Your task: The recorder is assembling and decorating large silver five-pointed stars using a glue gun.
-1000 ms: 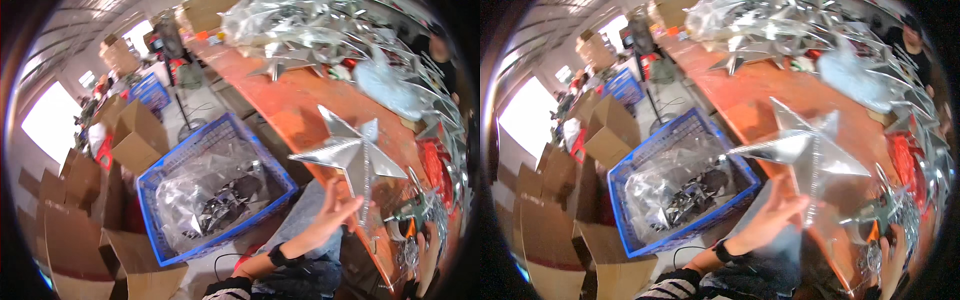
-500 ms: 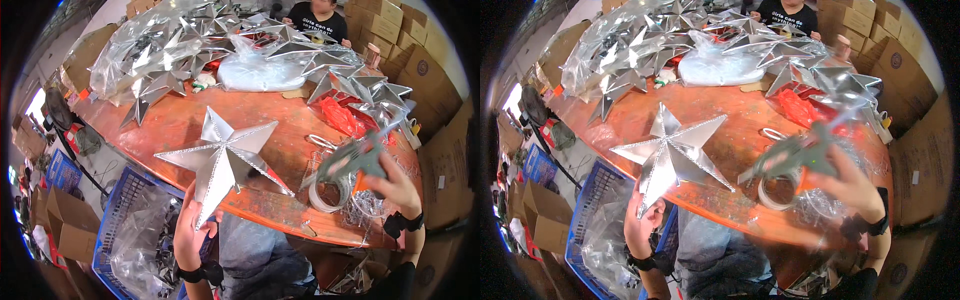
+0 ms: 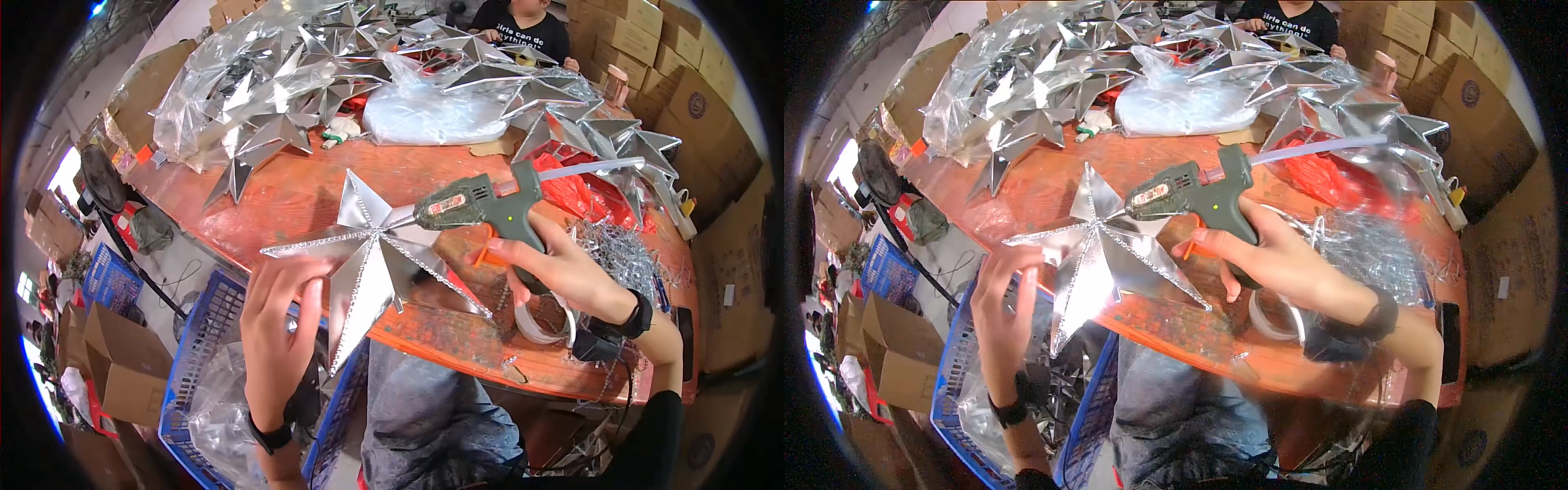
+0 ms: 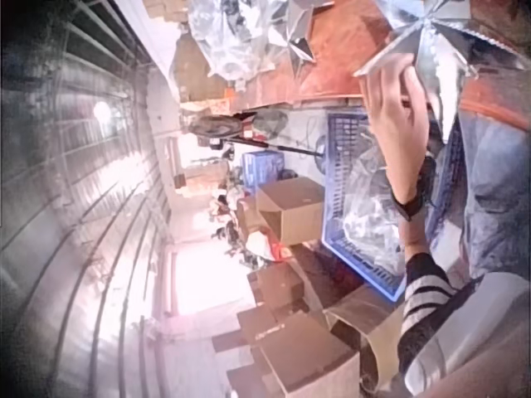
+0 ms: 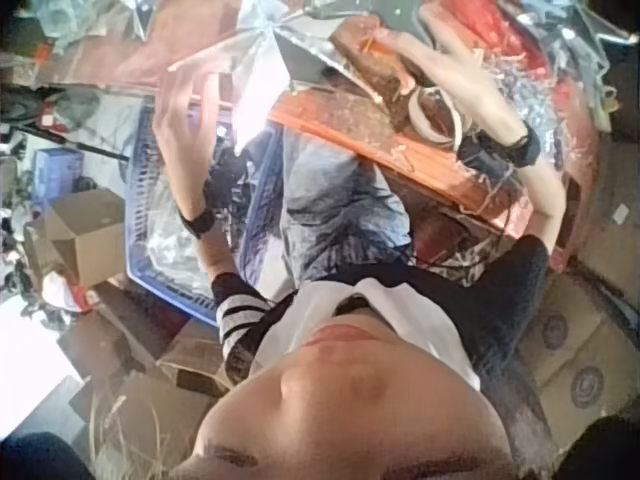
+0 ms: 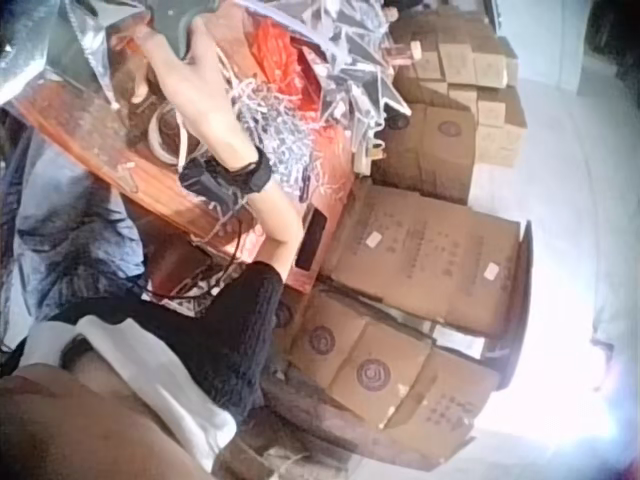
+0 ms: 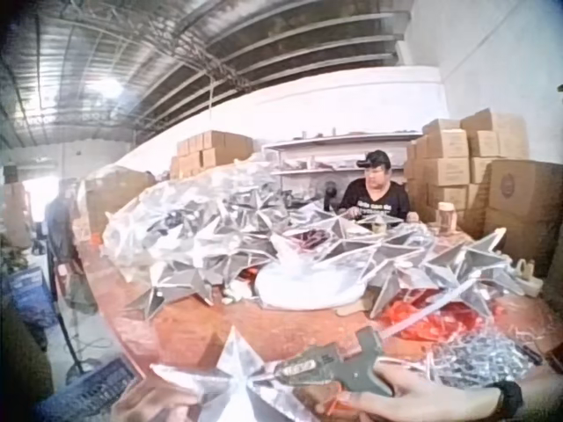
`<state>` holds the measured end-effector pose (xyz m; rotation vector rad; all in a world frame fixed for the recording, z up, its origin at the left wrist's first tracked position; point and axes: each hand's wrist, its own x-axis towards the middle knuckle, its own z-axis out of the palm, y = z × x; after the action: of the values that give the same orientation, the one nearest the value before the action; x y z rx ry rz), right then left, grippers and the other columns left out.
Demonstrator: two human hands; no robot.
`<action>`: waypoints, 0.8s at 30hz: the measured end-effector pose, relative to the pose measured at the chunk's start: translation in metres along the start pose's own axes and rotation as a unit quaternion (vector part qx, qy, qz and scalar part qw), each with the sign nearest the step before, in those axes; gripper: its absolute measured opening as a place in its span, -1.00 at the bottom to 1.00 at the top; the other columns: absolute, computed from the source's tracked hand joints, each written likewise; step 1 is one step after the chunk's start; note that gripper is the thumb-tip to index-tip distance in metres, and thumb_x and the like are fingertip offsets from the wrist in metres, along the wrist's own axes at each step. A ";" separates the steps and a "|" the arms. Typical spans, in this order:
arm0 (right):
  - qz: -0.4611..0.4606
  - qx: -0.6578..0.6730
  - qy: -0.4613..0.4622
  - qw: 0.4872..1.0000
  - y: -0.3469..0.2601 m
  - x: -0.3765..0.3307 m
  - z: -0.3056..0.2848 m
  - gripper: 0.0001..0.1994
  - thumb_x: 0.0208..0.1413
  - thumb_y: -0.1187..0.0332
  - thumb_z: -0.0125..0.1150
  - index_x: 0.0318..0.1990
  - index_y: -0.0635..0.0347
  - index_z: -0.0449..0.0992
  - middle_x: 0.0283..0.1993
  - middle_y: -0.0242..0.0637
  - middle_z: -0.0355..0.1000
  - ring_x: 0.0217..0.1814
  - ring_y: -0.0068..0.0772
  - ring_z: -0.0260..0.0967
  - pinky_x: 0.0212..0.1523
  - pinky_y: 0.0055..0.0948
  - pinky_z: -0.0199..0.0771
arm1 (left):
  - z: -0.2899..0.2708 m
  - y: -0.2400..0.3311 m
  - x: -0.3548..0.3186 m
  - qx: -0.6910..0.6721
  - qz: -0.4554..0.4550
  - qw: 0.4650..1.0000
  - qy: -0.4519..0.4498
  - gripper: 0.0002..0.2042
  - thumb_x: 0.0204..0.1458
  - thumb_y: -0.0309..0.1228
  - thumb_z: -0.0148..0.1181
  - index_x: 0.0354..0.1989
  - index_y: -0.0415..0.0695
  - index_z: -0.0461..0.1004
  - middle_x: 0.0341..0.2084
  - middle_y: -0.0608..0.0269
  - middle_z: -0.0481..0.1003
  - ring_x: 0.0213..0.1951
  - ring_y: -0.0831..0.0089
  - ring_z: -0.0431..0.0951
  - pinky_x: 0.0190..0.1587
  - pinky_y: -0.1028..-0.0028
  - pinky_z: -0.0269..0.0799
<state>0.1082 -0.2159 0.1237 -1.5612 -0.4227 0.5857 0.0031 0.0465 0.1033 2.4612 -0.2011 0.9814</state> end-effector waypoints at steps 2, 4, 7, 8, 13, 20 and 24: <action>0.010 0.016 -0.019 1.000 -0.002 0.002 0.003 -0.70 0.12 0.26 0.11 -0.13 0.25 0.24 -0.35 -0.31 0.38 -0.64 -0.62 0.25 -0.64 -0.60 0.21 | 0.000 0.004 0.017 0.002 0.044 0.998 -0.051 -0.83 -0.05 -0.61 0.04 -0.26 -0.19 0.45 -0.29 0.18 0.45 -0.27 0.23 0.42 -0.23 0.36 0.33; 0.028 0.024 -0.011 0.999 0.003 0.006 0.003 -0.70 0.11 0.27 0.11 -0.14 0.26 0.24 -0.35 -0.30 0.38 -0.65 -0.62 0.23 -0.66 -0.60 0.20 | 0.008 -0.004 0.023 -0.038 0.037 0.997 -0.052 -0.82 -0.04 -0.60 0.04 -0.23 -0.17 0.44 -0.29 0.18 0.44 -0.27 0.23 0.41 -0.21 0.35 0.32; 0.042 0.022 -0.008 0.999 0.005 0.009 0.002 -0.71 0.11 0.28 0.12 -0.15 0.26 0.24 -0.37 -0.29 0.38 -0.67 -0.62 0.21 -0.70 -0.59 0.17 | 0.018 -0.009 0.030 -0.039 0.049 0.996 -0.061 -0.80 -0.02 -0.57 0.02 -0.20 -0.14 0.44 -0.29 0.18 0.43 -0.26 0.22 0.39 -0.17 0.34 0.29; 0.045 0.020 -0.009 0.999 0.005 0.009 0.002 -0.71 0.10 0.28 0.12 -0.15 0.26 0.24 -0.38 -0.29 0.38 -0.67 -0.63 0.20 -0.71 -0.59 0.16 | 0.020 -0.009 0.032 -0.028 0.056 0.996 -0.065 -0.80 -0.01 -0.56 0.02 -0.19 -0.13 0.44 -0.30 0.19 0.42 -0.26 0.23 0.39 -0.16 0.34 0.28; 0.037 0.032 -0.009 0.999 0.005 0.011 0.004 -0.71 0.11 0.28 0.11 -0.16 0.27 0.24 -0.43 -0.29 0.38 -0.68 -0.62 0.19 -0.72 -0.60 0.14 | 0.024 -0.012 0.034 0.038 0.081 0.993 -0.082 -0.78 -0.01 -0.54 0.00 -0.17 -0.10 0.43 -0.32 0.20 0.40 -0.25 0.25 0.38 -0.13 0.33 0.24; 0.041 0.021 -0.002 0.999 0.007 0.012 0.005 -0.72 0.12 0.28 0.09 -0.16 0.28 0.24 -0.37 -0.23 0.42 -0.68 -0.63 0.19 -0.70 -0.61 0.15 | 0.024 -0.014 0.033 0.023 0.078 0.991 -0.104 -0.76 -0.02 -0.54 -0.01 -0.16 -0.09 0.43 -0.32 0.23 0.39 -0.25 0.28 0.38 -0.15 0.35 0.23; 0.038 0.018 -0.011 0.999 0.004 0.011 0.007 -0.73 0.13 0.28 0.07 -0.17 0.29 0.23 -0.37 -0.23 0.43 -0.68 -0.63 0.18 -0.70 -0.62 0.15 | 0.024 -0.016 0.034 0.025 0.087 0.990 -0.112 -0.76 -0.03 -0.55 -0.01 -0.16 -0.09 0.43 -0.32 0.24 0.39 -0.25 0.29 0.39 -0.16 0.36 0.22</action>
<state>0.1127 -0.2039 0.1188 -1.5421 -0.3678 0.6665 0.0471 0.0506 0.1052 2.6342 -0.4776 0.7840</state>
